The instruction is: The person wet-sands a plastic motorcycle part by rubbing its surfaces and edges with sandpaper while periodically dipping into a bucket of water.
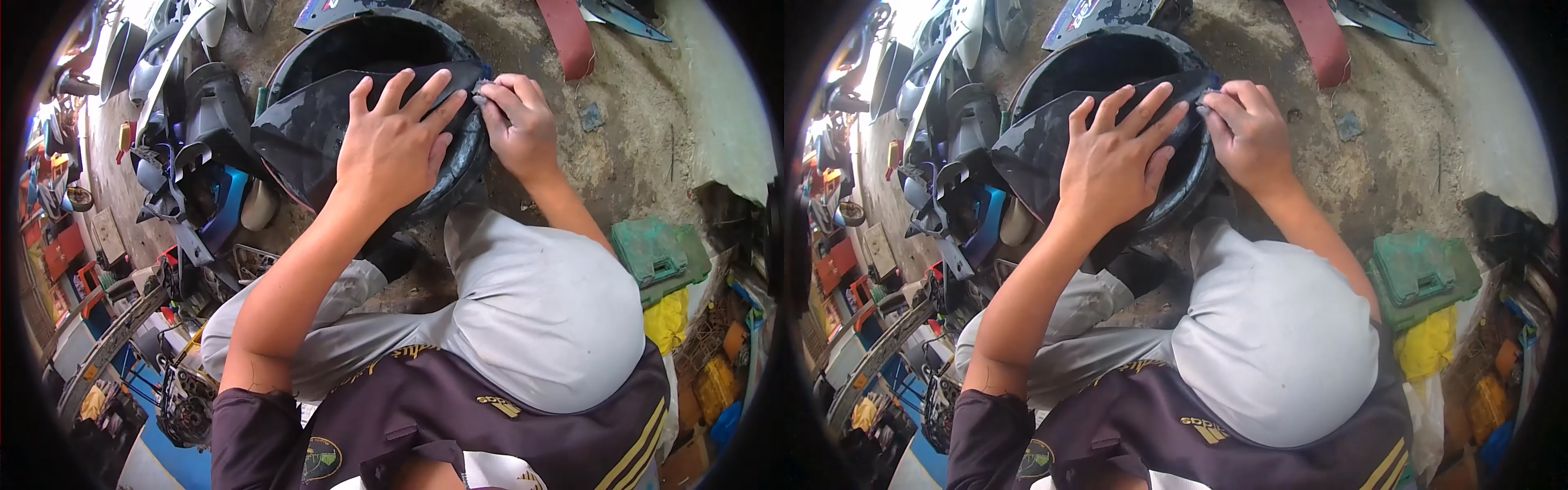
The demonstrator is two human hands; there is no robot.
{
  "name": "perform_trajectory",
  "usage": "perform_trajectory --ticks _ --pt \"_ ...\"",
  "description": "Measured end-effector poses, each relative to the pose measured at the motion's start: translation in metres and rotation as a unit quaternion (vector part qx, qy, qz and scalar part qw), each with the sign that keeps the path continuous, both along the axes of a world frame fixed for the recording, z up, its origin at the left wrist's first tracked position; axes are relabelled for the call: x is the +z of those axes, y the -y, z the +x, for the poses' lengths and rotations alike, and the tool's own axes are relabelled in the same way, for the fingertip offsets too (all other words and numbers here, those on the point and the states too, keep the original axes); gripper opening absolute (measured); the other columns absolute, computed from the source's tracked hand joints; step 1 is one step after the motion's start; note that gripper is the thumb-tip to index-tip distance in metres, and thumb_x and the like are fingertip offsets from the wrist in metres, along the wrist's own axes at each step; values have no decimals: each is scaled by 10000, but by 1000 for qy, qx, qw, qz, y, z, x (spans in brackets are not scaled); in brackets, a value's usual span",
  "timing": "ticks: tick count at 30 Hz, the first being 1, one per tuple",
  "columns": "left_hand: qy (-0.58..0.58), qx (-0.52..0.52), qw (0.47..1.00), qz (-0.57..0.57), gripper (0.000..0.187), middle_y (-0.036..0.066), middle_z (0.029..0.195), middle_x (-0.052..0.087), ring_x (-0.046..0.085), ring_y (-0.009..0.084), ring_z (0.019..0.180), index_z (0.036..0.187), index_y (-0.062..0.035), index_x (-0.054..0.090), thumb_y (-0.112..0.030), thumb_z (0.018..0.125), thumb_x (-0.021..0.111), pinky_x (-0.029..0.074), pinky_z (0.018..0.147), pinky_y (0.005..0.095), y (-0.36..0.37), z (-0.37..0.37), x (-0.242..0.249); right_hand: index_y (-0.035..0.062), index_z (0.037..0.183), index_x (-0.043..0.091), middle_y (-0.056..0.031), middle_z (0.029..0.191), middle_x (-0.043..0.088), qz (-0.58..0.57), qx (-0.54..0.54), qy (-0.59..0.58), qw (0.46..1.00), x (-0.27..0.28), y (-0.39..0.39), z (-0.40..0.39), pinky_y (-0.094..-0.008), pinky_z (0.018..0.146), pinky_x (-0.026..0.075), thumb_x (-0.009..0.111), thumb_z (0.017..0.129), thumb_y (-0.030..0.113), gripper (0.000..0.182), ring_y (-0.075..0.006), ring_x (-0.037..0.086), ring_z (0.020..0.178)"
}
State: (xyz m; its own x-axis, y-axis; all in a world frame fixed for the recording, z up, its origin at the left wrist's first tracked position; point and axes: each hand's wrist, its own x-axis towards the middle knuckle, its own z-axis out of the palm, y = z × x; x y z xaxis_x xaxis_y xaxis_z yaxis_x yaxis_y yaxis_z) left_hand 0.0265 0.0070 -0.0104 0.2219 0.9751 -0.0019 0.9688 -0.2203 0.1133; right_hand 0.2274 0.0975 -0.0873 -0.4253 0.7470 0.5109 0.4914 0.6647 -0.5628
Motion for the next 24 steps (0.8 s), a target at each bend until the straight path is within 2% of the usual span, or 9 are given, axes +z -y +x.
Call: perform_trajectory --ticks 4,10,11,16,18,20,24 --pt "1 4 1000 8 540 -31 1659 537 497 304 1473 1557 -302 617 -315 1019 664 333 1224 601 -2 -1 0 31 1113 752 -143 1034 754 -87 -14 9 996 3 12 0 -433 786 587 764 942 33 171 -365 743 917" --pt "4 2 1000 10 542 -29 1658 538 497 305 1476 1558 -299 614 -315 1018 664 334 1224 604 0 0 -3 13 1107 755 -224 929 781 -145 -71 -33 986 2 -5 -13 -458 741 597 706 1006 63 122 -390 784 835" --pt "2 2 1000 13 543 -29 1658 538 496 304 1477 1558 -298 612 -315 1018 664 335 1223 605 -1 -1 -2 11 1083 759 -232 892 774 -112 -66 -14 991 5 2 -13 -454 720 595 707 1010 70 107 -400 784 812" --pt "4 -1 1000 19 539 -20 1650 547 498 304 1476 1558 -286 611 -311 1021 653 358 1207 619 2 -1 -6 13 1046 759 -243 890 768 -129 -139 -23 982 -1 -9 -22 -465 719 592 696 1022 136 141 -421 781 828" --pt "4 -5 1000 27 535 -17 1651 546 500 304 1476 1555 -281 614 -312 1022 649 360 1206 622 0 -2 -5 2 1033 739 -274 872 742 -128 -136 0 982 6 0 -22 -542 739 578 643 1010 85 129 -478 745 851" --pt "10 -5 999 33 524 -13 1650 547 505 306 1472 1544 -270 626 -311 1022 649 365 1200 621 -1 -4 -5 1 1036 742 -279 856 733 -114 -130 -24 985 3 24 -25 -544 734 573 634 1018 103 149 -474 743 844" --pt "21 -4 999 26 518 -13 1648 550 507 304 1472 1538 -265 632 -312 1022 649 366 1198 625 5 0 -8 15 1010 732 -272 834 726 -164 -170 -45 971 9 -1 -32 -529 702 571 681 995 74 80 -471 740 812"
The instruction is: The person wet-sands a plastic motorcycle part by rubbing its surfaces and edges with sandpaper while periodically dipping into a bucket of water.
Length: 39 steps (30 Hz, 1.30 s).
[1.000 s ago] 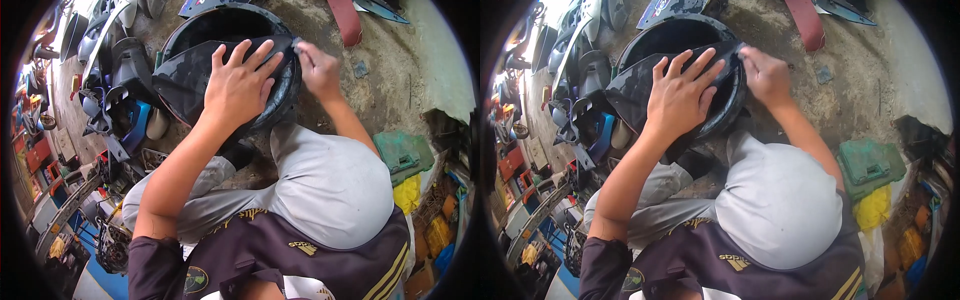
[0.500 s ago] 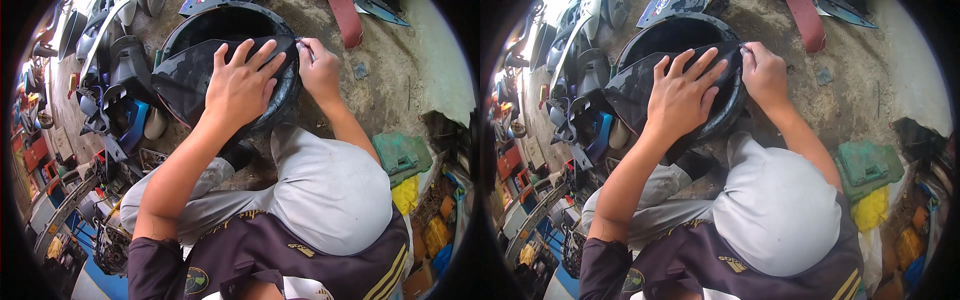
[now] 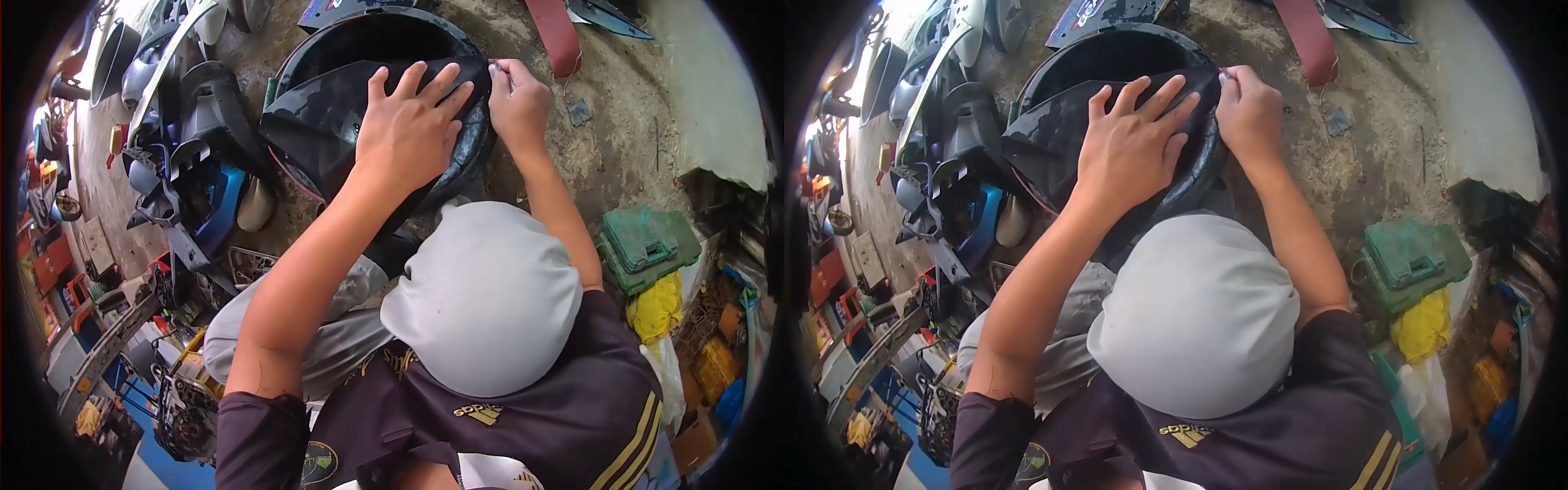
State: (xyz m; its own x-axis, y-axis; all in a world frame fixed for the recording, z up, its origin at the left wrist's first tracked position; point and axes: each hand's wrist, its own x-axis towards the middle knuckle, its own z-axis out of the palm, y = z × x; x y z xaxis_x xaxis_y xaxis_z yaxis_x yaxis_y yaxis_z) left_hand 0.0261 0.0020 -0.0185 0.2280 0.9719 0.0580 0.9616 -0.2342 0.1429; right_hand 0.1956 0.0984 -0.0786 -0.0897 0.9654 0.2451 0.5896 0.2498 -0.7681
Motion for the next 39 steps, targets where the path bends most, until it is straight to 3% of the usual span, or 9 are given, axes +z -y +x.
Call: perform_trajectory --ticks 4,7,10,24,25,28,32,36,39 --pt "4 -1 1000 10 523 -13 1646 553 507 305 1476 1540 -259 628 -318 1021 653 362 1197 633 -7 -4 1 25 998 732 -257 845 734 61 7 10 998 -6 33 -5 -539 700 568 689 1004 106 92 -468 742 817" --pt "5 -1 1000 0 529 -11 1644 553 508 305 1473 1542 -259 626 -317 1018 658 361 1198 631 -2 -3 -1 34 992 737 -253 842 737 -3 -5 -4 1000 1 5 -5 -548 722 578 712 974 85 60 -466 749 829" --pt "10 -1 1000 3 529 -9 1644 550 508 305 1470 1542 -259 625 -309 1016 662 361 1195 629 -8 -5 3 25 1015 745 -253 845 738 54 17 53 997 -3 31 -2 -539 713 575 692 989 101 96 -470 745 824" --pt "5 0 1000 3 512 -16 1631 557 505 298 1461 1530 -265 638 -313 1021 658 356 1195 623 -4 -3 3 35 1003 739 -256 853 742 4 -12 -1 1000 -5 20 -5 -523 694 573 676 1028 170 151 -470 747 829" --pt "3 -3 1000 6 506 -13 1623 557 500 291 1462 1531 -255 638 -325 1029 647 356 1191 625 -2 -4 2 18 1035 759 -219 887 773 7 -14 -18 1000 -9 25 -5 -421 706 580 703 1028 148 142 -372 791 819" --pt "-6 -9 1000 4 504 -11 1620 553 499 286 1465 1536 -251 635 -341 1041 629 355 1192 629 -6 -4 4 52 994 745 -256 840 738 -3 -10 1 1000 -9 -7 -2 -508 696 579 714 1003 145 99 -457 756 823" --pt "2 -1 1000 6 499 -10 1617 559 505 293 1468 1532 -253 639 -330 1039 631 359 1194 631 -5 -2 3 55 992 737 -230 820 740 42 -4 -20 999 -17 25 0 -507 680 571 689 1022 176 134 -454 750 804" --pt "-3 -8 1000 4 499 -5 1625 556 502 294 1470 1520 -254 649 -335 1028 641 355 1193 636 -5 -3 5 63 987 723 -240 813 728 -33 -10 -15 999 -11 -10 -3 -562 709 565 679 1022 182 131 -473 741 819" --pt "20 3 1000 8 518 -11 1623 575 523 318 1448 1516 -275 653 -287 999 681 359 1194 624 -6 -2 5 40 997 736 -247 840 734 46 16 -4 999 -5 23 0 -545 697 564 666 1024 166 146 -474 737 825"
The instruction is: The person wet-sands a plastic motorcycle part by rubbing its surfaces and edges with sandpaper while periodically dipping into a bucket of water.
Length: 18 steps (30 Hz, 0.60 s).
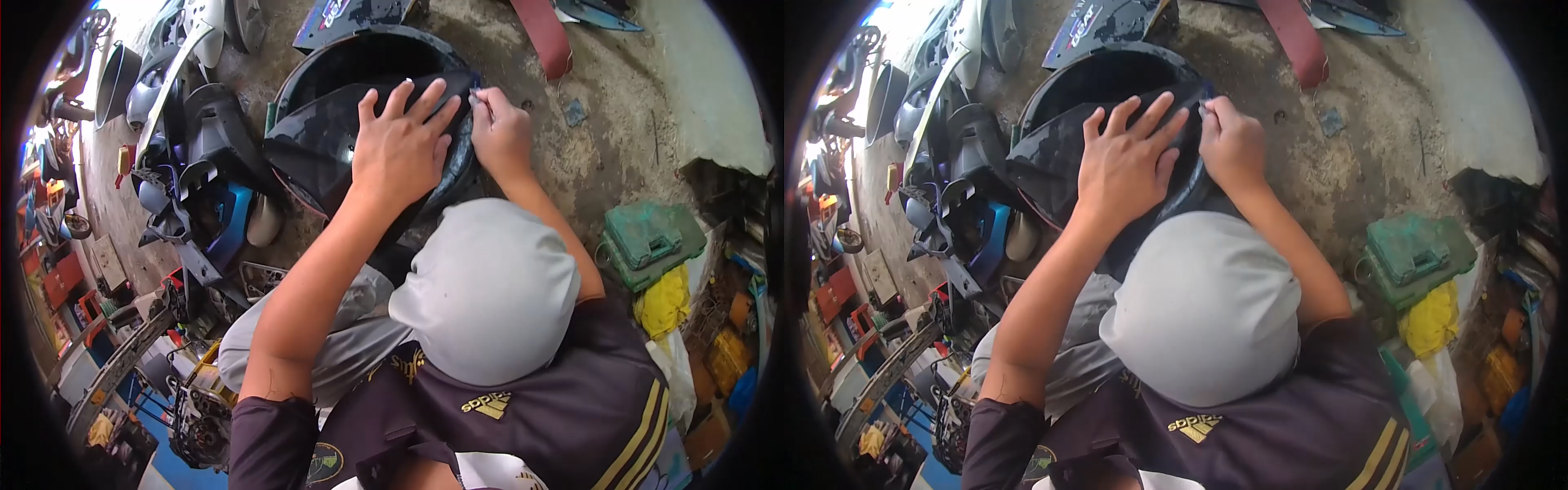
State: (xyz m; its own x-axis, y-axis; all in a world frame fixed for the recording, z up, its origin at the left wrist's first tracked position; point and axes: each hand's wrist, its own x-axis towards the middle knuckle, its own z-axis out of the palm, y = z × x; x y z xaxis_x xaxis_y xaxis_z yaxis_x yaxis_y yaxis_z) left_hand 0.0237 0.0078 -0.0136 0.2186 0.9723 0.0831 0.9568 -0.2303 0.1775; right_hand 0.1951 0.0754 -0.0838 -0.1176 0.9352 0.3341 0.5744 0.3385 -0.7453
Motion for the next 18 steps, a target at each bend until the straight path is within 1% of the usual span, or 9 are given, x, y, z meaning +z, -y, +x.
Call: perform_trajectory --ticks 3,4,7,11,12,13,15,16,18 --pt "-5 1 1000 3 517 -10 1624 575 525 318 1448 1513 -276 657 -297 997 684 368 1189 628 -2 -1 -2 50 1000 732 -240 842 739 -53 1 17 998 -1 -32 4 -550 718 570 688 999 139 99 -473 741 837" --pt "-8 -4 1000 2 517 -11 1625 575 526 318 1448 1512 -276 657 -301 997 685 371 1187 631 0 0 0 55 989 732 -237 846 742 -79 -1 -11 997 0 -34 5 -546 721 571 692 994 135 90 -468 743 839" --pt "-2 2 1000 -7 507 -11 1627 574 524 317 1451 1513 -275 657 -295 1006 676 367 1192 629 0 0 0 43 985 741 -248 849 739 -12 13 26 999 1 -3 3 -522 702 571 667 1011 129 116 -460 744 823" --pt "-14 1 1000 -12 512 -14 1633 567 518 317 1457 1516 -278 654 -301 1005 678 359 1202 625 -1 0 3 39 995 721 -241 840 736 -95 18 -27 995 -1 -42 2 -545 711 561 652 1028 146 132 -470 736 815" --pt "-13 1 1000 -13 513 -14 1638 561 516 315 1460 1519 -280 651 -301 1007 675 356 1204 625 0 1 3 39 989 715 -239 838 737 -45 14 7 999 -1 -34 1 -554 708 558 657 1028 154 135 -474 734 812" --pt "-10 1 1000 -16 513 -14 1639 560 514 315 1461 1520 -279 650 -298 1009 673 353 1206 623 -1 0 4 37 988 717 -243 834 734 -54 12 22 998 -3 -20 3 -550 694 558 652 1028 140 128 -473 735 808" --pt "2 5 1000 -21 512 -14 1640 559 510 314 1464 1523 -276 648 -292 1012 668 348 1209 618 -1 0 4 39 985 711 -244 831 731 -29 33 -16 999 -5 -8 4 -555 689 555 646 1025 125 115 -476 733 810" --pt "3 4 1000 -20 516 -12 1641 558 513 316 1459 1523 -271 648 -293 1008 670 349 1203 621 -2 0 2 36 985 726 -246 828 733 -31 43 -17 998 -6 -20 6 -473 657 561 700 1029 159 133 -440 759 793" --pt "-8 -2 1000 -18 524 -11 1643 556 516 316 1457 1522 -271 649 -301 1000 677 349 1202 622 -3 1 2 48 992 712 -247 841 733 -56 24 -14 998 -2 -35 4 -529 697 565 686 997 110 67 -463 748 831"
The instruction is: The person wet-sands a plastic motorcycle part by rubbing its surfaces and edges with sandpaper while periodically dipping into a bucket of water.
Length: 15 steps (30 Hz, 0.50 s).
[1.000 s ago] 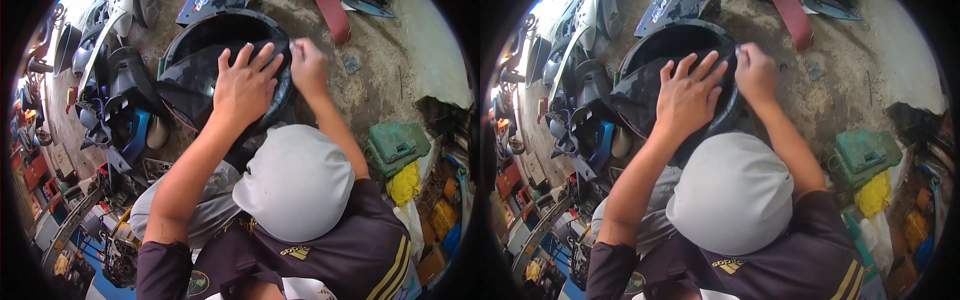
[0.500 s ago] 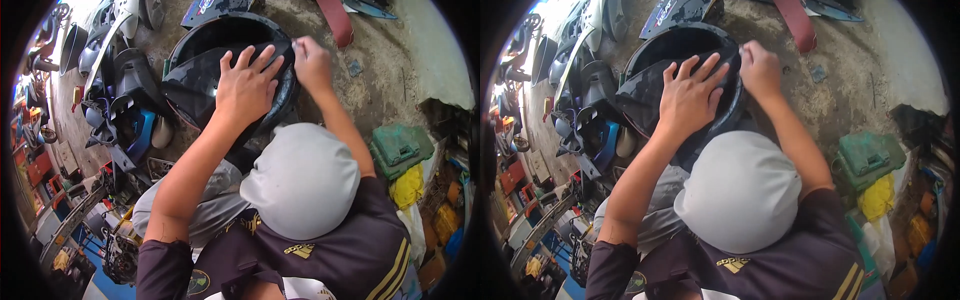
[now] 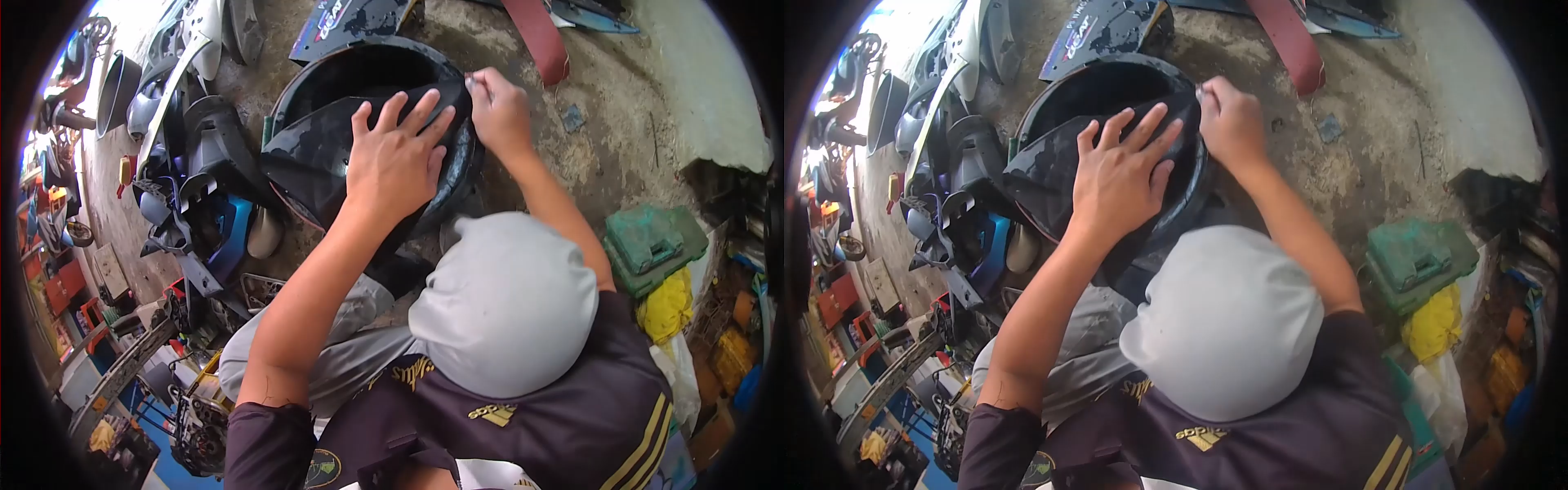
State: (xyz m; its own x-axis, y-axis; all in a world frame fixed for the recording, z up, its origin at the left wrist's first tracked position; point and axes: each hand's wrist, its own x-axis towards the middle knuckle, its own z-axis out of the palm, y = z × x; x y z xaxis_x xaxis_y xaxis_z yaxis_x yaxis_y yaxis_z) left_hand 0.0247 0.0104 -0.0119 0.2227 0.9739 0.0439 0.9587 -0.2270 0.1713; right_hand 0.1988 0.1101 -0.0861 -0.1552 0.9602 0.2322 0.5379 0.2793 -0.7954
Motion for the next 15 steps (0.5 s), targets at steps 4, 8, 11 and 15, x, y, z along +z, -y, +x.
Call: perform_trajectory --ticks 4,8,11,15 --pt "17 4 1000 2 523 -4 1630 570 523 321 1449 1507 -265 661 -283 985 685 348 1199 615 0 -3 4 46 995 694 -257 860 731 39 29 1 999 1 14 -3 -562 701 557 656 1012 115 81 -483 729 824" --pt "-10 -7 1000 -2 528 -5 1629 558 500 303 1466 1527 -255 648 -318 1002 662 335 1207 633 1 0 3 55 998 719 -252 842 731 -17 -6 -1 1000 -1 -5 -1 -553 703 567 661 997 106 77 -478 733 811" --pt "-8 -7 1000 -1 525 -4 1627 562 510 309 1454 1529 -257 645 -312 1007 655 336 1205 635 0 -1 1 54 970 720 -247 836 734 -3 31 -17 999 2 23 -2 -540 705 573 655 993 107 87 -468 739 826" --pt "-12 -8 1000 -6 531 -7 1628 563 503 311 1464 1530 -267 644 -319 1001 654 330 1215 629 -1 0 4 54 980 711 -233 832 735 -31 1 -10 999 2 1 -5 -519 698 566 676 993 123 79 -452 737 789"
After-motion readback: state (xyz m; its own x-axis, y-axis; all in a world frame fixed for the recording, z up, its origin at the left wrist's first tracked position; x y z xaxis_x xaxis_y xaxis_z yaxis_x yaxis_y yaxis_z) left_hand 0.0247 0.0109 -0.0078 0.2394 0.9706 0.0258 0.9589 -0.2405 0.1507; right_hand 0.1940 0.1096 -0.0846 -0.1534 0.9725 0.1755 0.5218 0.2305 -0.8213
